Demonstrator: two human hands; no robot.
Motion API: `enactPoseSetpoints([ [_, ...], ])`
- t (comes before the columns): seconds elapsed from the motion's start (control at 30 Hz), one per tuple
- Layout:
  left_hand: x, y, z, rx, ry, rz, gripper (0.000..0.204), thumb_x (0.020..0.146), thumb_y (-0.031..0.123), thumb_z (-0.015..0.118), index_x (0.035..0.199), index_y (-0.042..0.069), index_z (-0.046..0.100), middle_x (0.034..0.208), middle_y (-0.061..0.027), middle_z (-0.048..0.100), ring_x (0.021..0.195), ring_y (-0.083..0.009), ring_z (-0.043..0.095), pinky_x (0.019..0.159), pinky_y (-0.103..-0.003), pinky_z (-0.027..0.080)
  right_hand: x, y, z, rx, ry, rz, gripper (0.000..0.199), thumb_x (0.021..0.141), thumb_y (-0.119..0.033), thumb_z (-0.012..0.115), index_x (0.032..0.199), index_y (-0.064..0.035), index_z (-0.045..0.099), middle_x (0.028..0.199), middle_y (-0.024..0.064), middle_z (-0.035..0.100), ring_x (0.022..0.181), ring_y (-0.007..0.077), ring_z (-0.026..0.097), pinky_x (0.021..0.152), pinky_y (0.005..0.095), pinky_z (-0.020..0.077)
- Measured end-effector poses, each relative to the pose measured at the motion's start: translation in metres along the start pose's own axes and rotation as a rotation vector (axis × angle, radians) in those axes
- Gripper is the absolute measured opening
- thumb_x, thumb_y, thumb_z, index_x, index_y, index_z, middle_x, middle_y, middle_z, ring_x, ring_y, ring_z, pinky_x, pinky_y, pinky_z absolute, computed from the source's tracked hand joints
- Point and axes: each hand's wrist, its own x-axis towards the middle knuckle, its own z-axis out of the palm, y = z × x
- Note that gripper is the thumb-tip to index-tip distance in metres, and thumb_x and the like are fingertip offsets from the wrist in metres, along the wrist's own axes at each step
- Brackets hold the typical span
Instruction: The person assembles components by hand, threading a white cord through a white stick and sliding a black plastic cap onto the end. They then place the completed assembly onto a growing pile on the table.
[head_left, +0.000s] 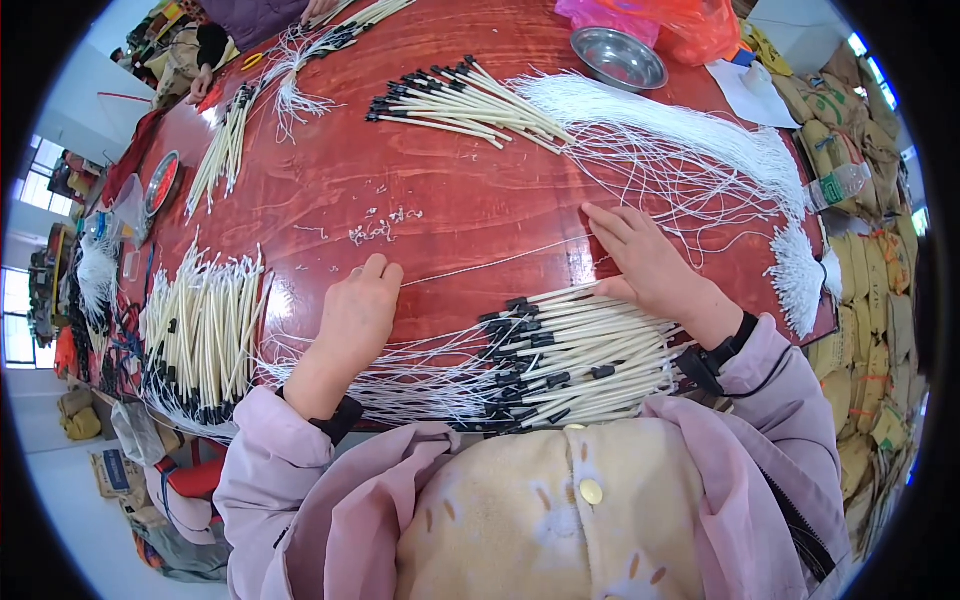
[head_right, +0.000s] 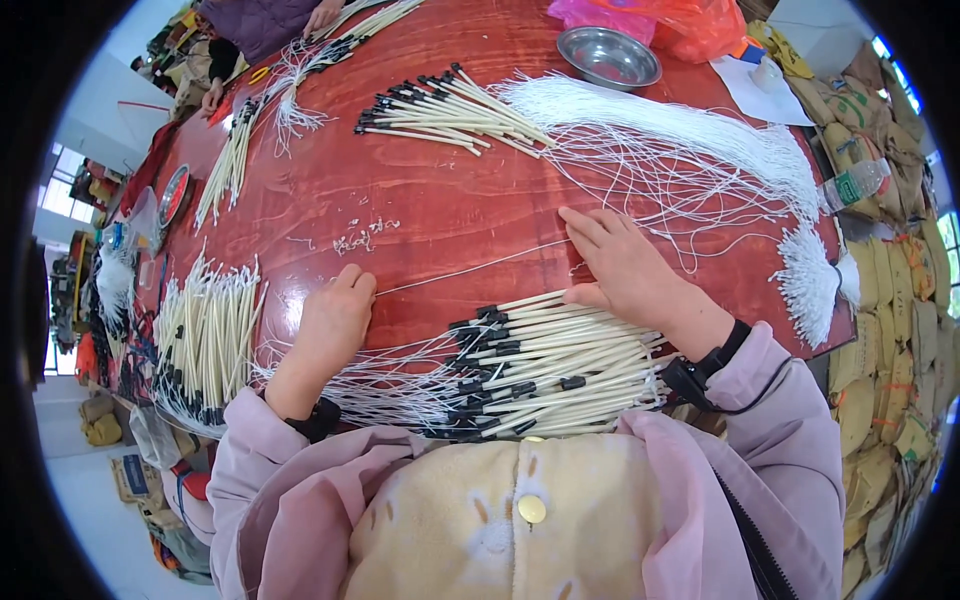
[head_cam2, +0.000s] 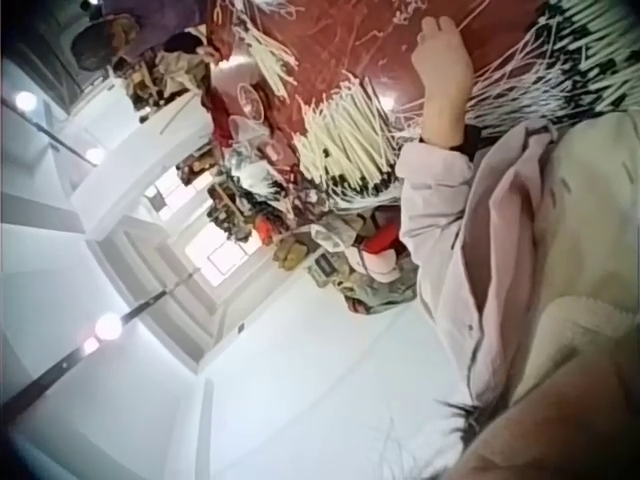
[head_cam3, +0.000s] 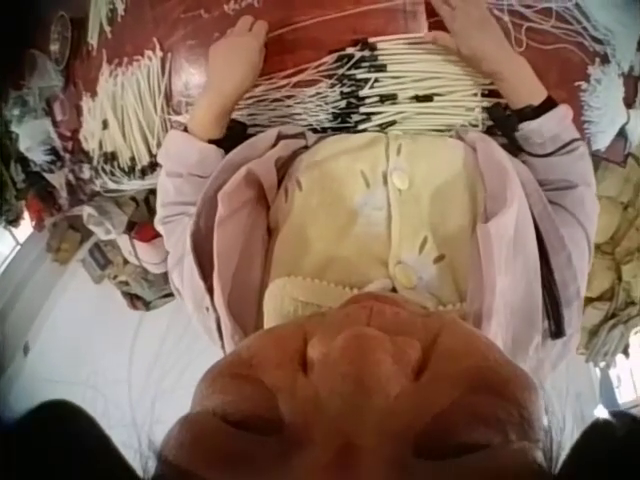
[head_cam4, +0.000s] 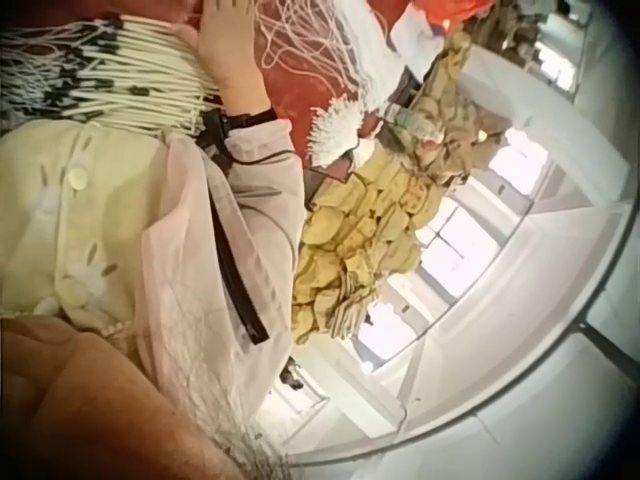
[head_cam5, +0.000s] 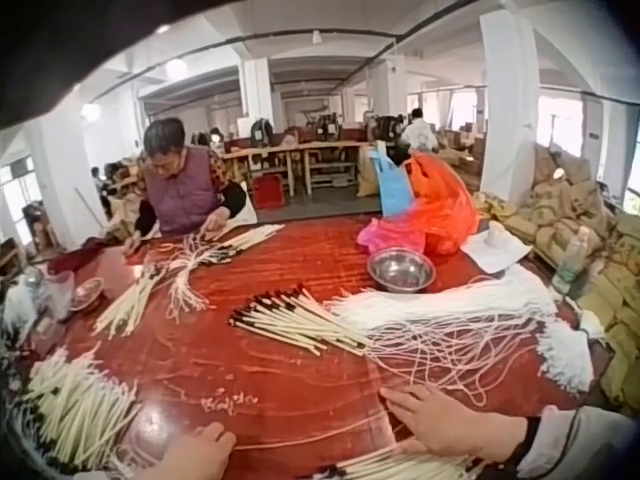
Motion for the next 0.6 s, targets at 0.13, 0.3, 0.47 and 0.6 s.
enactPoseSetpoints([
  [0.13, 0.003, 0.000, -0.001, -0.005, 0.004, 0.011, 0.008, 0.087, 0.005, 0.062, 0.091, 0.004, 0.056, 0.089, -0.0151, 0.056, 0.078, -0.0374, 0.064, 0.065, -0.048, 0.052, -0.008, 0.013, 0.000, 0.124, 0.139, -0.044, 0.092, 0.092, -0.069, 0.046, 0.145, 0.0058, 0.045, 0.158, 0.0172, 0.037, 0.135, 0.0394, 0.039, 0.115, 0.0476, 0.0318],
  [0.3, 0.005, 0.000, -0.002, 0.002, -0.016, 0.001, 0.008, 0.087, 0.006, 0.063, 0.091, 0.004, 0.056, 0.089, -0.0154, 0.057, 0.079, -0.0376, 0.064, 0.066, -0.048, 0.052, -0.013, 0.015, -0.002, 0.123, 0.105, -0.080, 0.095, 0.091, -0.074, 0.040, 0.141, 0.0057, 0.050, 0.155, 0.0170, 0.041, 0.134, 0.0388, 0.040, 0.114, 0.0481, 0.0327],
  [0.47, 0.016, 0.001, -0.017, 0.051, -0.218, -0.032, 0.018, 0.085, 0.012, 0.068, 0.098, 0.004, 0.059, 0.099, -0.0147, 0.060, 0.095, -0.0353, 0.065, 0.075, -0.046, 0.055, -0.010, 0.008, -0.004, 0.146, 0.051, -0.058, 0.094, 0.090, -0.074, 0.042, 0.139, 0.0056, 0.053, 0.150, 0.0172, 0.047, 0.131, 0.0388, 0.043, 0.113, 0.0487, 0.0333],
  [0.6, 0.071, -0.007, -0.025, -0.059, -0.052, 0.084, 0.031, 0.083, 0.022, 0.073, 0.106, 0.004, 0.062, 0.110, -0.0164, 0.062, 0.113, -0.0352, 0.059, 0.087, -0.046, 0.055, -0.013, 0.010, -0.002, 0.152, 0.063, -0.053, 0.093, 0.090, -0.073, 0.043, 0.137, 0.0067, 0.054, 0.148, 0.0177, 0.049, 0.129, 0.0390, 0.045, 0.112, 0.0490, 0.0343],
])
